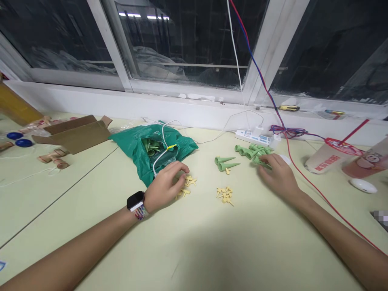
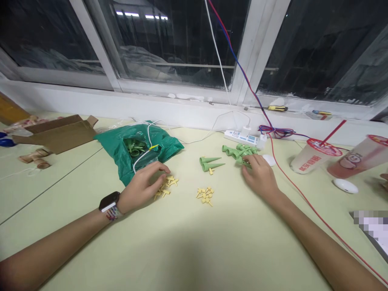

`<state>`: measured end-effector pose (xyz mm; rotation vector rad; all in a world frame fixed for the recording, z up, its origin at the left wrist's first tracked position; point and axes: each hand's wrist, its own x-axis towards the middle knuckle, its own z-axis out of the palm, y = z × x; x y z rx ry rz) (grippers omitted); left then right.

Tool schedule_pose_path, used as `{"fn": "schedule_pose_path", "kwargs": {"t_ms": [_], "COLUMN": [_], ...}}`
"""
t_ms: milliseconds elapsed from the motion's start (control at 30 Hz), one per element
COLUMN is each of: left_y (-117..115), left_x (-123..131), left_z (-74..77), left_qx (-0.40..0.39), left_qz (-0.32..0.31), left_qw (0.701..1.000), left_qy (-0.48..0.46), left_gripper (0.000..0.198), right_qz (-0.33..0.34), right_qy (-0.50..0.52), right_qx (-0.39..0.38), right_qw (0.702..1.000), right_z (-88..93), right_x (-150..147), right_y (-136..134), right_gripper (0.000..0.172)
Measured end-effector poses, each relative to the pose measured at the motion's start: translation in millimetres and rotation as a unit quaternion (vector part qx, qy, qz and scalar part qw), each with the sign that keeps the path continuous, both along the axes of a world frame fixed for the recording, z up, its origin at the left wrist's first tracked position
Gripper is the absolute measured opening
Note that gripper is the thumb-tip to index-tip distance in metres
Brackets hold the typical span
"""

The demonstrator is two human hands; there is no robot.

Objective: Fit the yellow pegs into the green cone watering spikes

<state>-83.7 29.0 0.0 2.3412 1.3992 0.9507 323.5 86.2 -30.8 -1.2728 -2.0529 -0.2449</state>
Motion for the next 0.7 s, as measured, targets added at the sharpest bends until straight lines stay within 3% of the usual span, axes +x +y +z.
{"fn": "schedule_pose_path", "kwargs": {"t_ms": [133,267,367,533,700], "left_y": [-3,-6,-7,-5,2], "left_x": [2,4,4,4,4], "left_z": [-0.2,2.4,5.5,6.8,8.3], "left_qx": [0.001,-0.036,-0.088,-0.138,-0.193], "left_qz": [-0.007,-0.031,-0.038,-0.058,-0.031], "left_qw": [0.999,0.992,0.976,0.952,0.925], "left_qy": [-0.038,-0.114,-0.196,-0.268,-0.325], "left_gripper": [0.019,0.037,0.040,0.034,0.044], "right_qz": [0.120,0.250,0.292,0.299,0.283], "right_qy": [0.135,0.259,0.302,0.327,0.316], "right_qx": [-0.082,-0.243,-0.329,-0.361,-0.365], "right_qw": [0.980,0.901,0.846,0.821,0.829], "right_z": [28.0,43.0,43.6,39.6,36.8], "right_x": [-58,-136,-179,-200,-191], "right_y": [-21,-41,-47,-45,-42], "right_gripper": [0.017,0.019,0.020,0.012,0.017]}}
